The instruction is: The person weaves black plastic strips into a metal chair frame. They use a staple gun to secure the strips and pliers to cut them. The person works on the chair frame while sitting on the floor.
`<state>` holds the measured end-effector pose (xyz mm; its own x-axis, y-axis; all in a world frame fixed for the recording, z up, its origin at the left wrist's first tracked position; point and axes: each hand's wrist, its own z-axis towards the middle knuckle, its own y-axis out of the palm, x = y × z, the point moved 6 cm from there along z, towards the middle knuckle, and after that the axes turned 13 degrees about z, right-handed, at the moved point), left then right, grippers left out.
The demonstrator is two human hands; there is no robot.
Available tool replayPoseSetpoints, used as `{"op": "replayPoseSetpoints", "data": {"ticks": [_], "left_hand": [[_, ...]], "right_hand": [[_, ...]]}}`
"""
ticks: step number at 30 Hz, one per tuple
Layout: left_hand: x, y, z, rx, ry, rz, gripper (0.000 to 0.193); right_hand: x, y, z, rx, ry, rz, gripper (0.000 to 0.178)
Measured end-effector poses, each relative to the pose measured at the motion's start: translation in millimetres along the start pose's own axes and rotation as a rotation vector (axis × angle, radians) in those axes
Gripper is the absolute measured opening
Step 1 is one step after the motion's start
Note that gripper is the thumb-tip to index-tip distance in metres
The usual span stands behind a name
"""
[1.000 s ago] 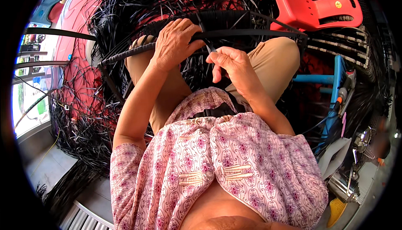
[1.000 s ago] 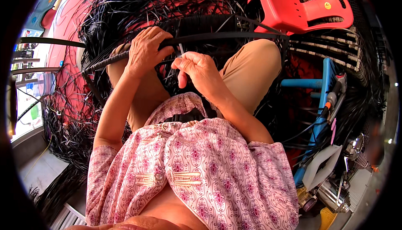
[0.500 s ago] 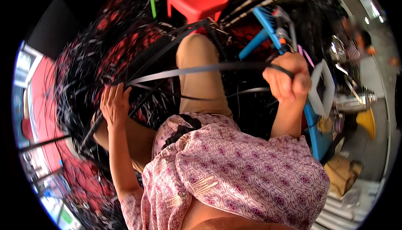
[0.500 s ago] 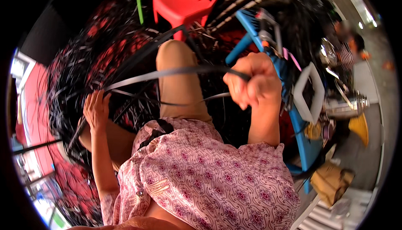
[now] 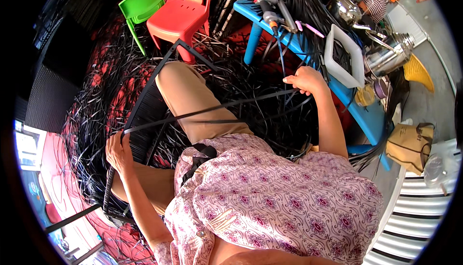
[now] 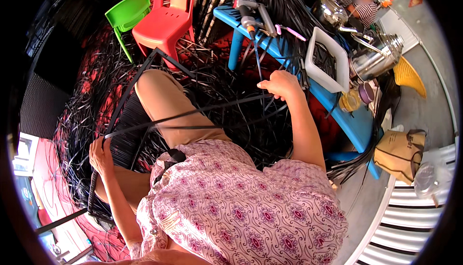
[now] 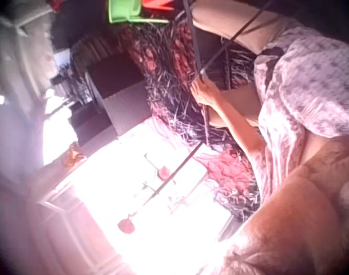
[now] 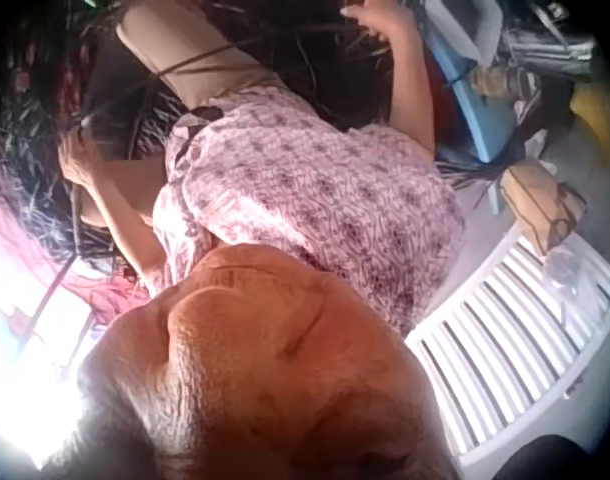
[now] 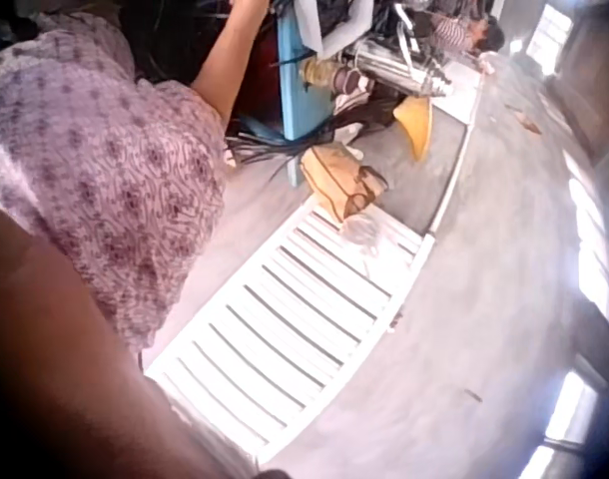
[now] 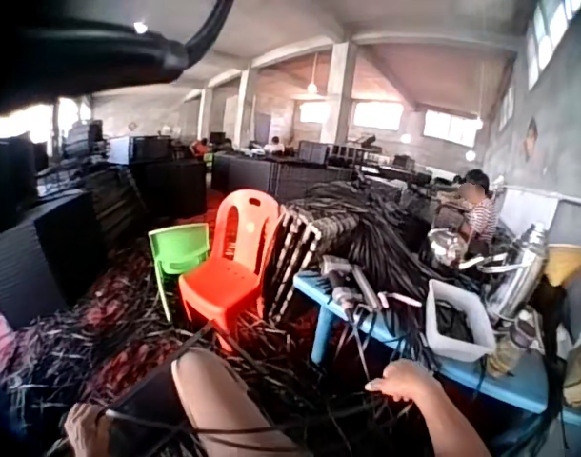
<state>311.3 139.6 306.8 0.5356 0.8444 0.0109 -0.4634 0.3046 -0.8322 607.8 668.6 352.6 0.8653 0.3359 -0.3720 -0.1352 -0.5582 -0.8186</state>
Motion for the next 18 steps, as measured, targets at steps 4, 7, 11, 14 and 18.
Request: {"op": "replayPoseSetpoints", "data": {"ticks": [4, 7, 11, 14, 18], "left_hand": [[-8, 6, -1, -0.041, -0.099, -0.082, 0.026], [-9, 8, -1, -0.096, -0.143, -0.103, 0.027], [-9, 3, 1, -0.076, -0.175, -0.142, 0.023], [-10, 6, 1, -0.120, -0.209, -0.162, 0.021], [-16, 12, 1, -0.156, -0.220, -0.158, 0.020]], "right_hand": [[-8, -18, 5, -0.160, -0.355, 0.370, 0.040], [-9, -73, 50, 0.131, -0.457, 0.471, 0.034], [5, -157, 145, 0.546, -0.292, 0.287, 0.028], [28, -200, 214, 0.808, -0.068, 0.056, 0.028], [56, -211, 280, 0.826, 0.114, 0.073, 0.032]]}}
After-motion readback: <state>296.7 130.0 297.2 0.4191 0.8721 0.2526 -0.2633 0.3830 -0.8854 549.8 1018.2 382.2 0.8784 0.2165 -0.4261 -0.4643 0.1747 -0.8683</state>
